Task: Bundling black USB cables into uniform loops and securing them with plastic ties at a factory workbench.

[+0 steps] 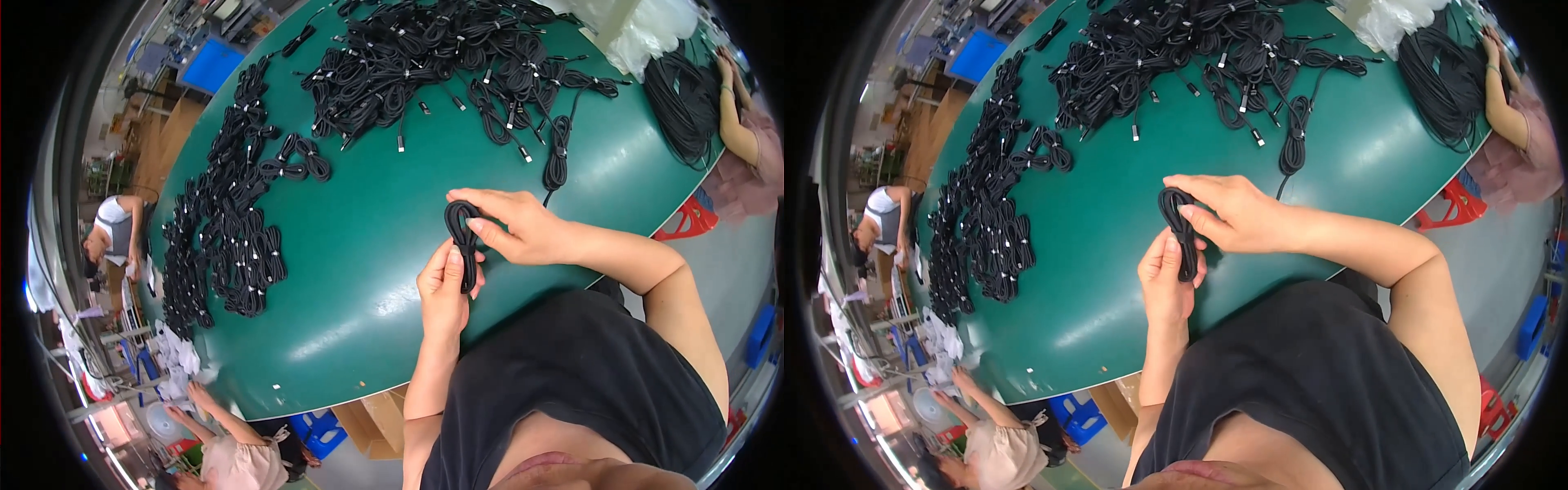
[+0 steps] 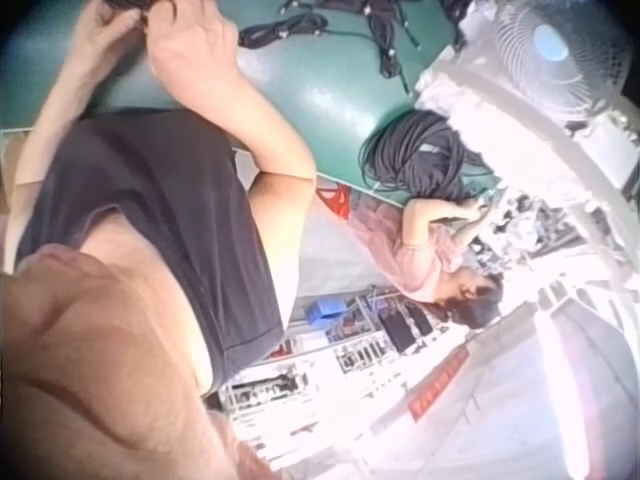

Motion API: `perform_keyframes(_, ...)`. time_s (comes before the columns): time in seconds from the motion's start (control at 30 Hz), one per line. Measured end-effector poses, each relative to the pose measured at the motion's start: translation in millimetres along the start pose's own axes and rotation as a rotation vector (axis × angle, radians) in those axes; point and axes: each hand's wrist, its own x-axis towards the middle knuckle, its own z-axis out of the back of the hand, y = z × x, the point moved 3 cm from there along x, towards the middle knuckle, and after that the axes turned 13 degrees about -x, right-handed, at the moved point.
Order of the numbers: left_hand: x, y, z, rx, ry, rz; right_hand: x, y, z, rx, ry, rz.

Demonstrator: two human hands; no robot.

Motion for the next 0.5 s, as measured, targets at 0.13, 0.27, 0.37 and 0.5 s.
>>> perform_keyframes(0.13,-4,-1,0,0.392,-0.066,0.005,-10,-6,-10,-0.005,-0.083,-0.048)
perform_keyframes(0.27,-1,-7,5,0.439,-0.083,0.107,-5,-14,-4,-0.048,-0.062,-0.137)
perform_keyframes(0.37,11,-34,28,-0.027,-0.029,-0.118,23,-35,17,-0.602,-0.269,-0.056)
perform_keyframes(0.5,17,-86,45,-0.647,-0.097,-0.455,41,-89,25,-1.240,-0.192,-0.117)
